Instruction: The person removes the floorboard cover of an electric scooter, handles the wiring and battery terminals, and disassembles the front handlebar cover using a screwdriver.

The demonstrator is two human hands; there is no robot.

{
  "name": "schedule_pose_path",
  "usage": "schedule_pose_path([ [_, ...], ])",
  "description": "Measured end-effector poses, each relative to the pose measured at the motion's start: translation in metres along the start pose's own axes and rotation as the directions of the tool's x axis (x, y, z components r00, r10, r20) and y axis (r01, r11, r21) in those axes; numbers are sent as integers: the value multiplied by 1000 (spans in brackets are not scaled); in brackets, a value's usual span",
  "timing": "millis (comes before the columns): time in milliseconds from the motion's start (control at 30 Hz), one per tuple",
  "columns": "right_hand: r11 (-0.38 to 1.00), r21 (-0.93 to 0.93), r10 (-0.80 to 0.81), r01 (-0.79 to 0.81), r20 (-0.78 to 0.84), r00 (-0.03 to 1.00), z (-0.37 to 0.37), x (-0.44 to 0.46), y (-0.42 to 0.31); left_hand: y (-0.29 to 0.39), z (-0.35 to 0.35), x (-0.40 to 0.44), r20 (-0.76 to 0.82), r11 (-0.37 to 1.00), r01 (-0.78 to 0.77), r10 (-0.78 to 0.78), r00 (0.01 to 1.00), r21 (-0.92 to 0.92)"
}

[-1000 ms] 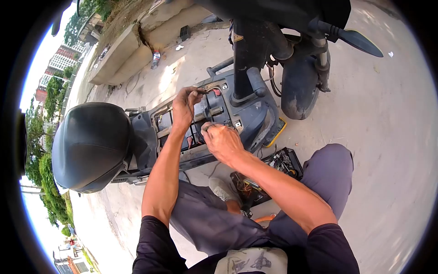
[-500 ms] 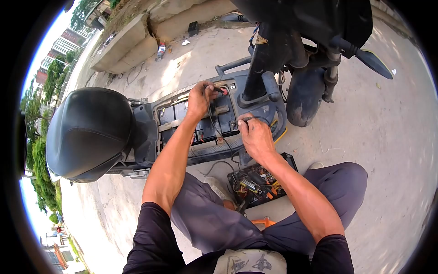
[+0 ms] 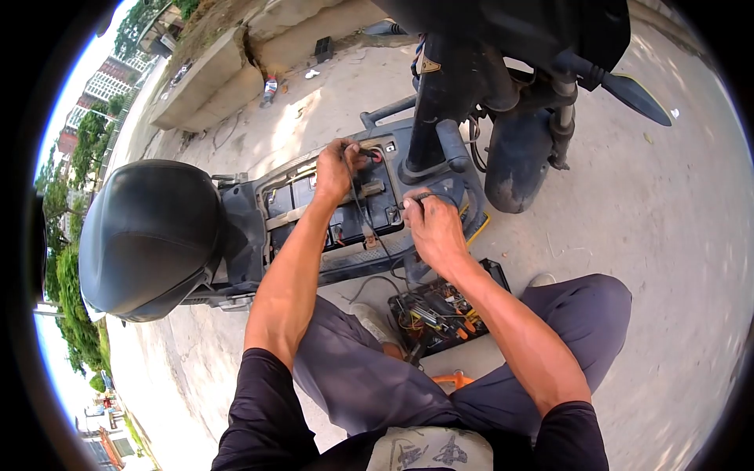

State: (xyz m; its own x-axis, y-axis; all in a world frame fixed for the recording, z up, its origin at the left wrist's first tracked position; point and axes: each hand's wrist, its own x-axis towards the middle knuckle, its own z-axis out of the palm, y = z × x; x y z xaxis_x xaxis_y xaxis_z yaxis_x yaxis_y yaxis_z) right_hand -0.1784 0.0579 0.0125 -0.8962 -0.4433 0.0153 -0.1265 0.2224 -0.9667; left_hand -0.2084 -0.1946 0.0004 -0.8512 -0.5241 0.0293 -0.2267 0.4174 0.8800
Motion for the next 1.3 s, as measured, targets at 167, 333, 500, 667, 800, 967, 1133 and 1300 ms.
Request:
schedule_pose_path([
  [167,999,-30,32,-31,30,999,-2,2,1,-9,0,4,-40,1000,-3,2,999,-29],
  [333,998,-47,52,-51,34,998,-1,3,1,-9,-1,7,-22,1000,-5,5,1000,23],
  [500,999,-29,38,-37,31,999,-2,4,1,-11,-1,12,-10,999,4,-5,1000,-48],
  [667,998,-33,57,-56,40,998,-3,5,2,-20,-2,18,1,996,13,-13,1000,-84],
  [800,998,-26,65,-64,42,997,-2,5,1,-17,-1,16,-7,997,13,-14,1000,-78],
  [967,997,16,74,-74,40,996,-2,5,1,-9,-1,14,-15,1000,12,-12,1000,0],
  [1133,994,54,90,-92,41,995,-3,5,-3,-12,0,16,-18,1000,4,-4,1000,21],
  [1300,993,67,91,-94,44,995,-3,6,-2,-14,-1,19,0,994,55,-55,998,-91],
])
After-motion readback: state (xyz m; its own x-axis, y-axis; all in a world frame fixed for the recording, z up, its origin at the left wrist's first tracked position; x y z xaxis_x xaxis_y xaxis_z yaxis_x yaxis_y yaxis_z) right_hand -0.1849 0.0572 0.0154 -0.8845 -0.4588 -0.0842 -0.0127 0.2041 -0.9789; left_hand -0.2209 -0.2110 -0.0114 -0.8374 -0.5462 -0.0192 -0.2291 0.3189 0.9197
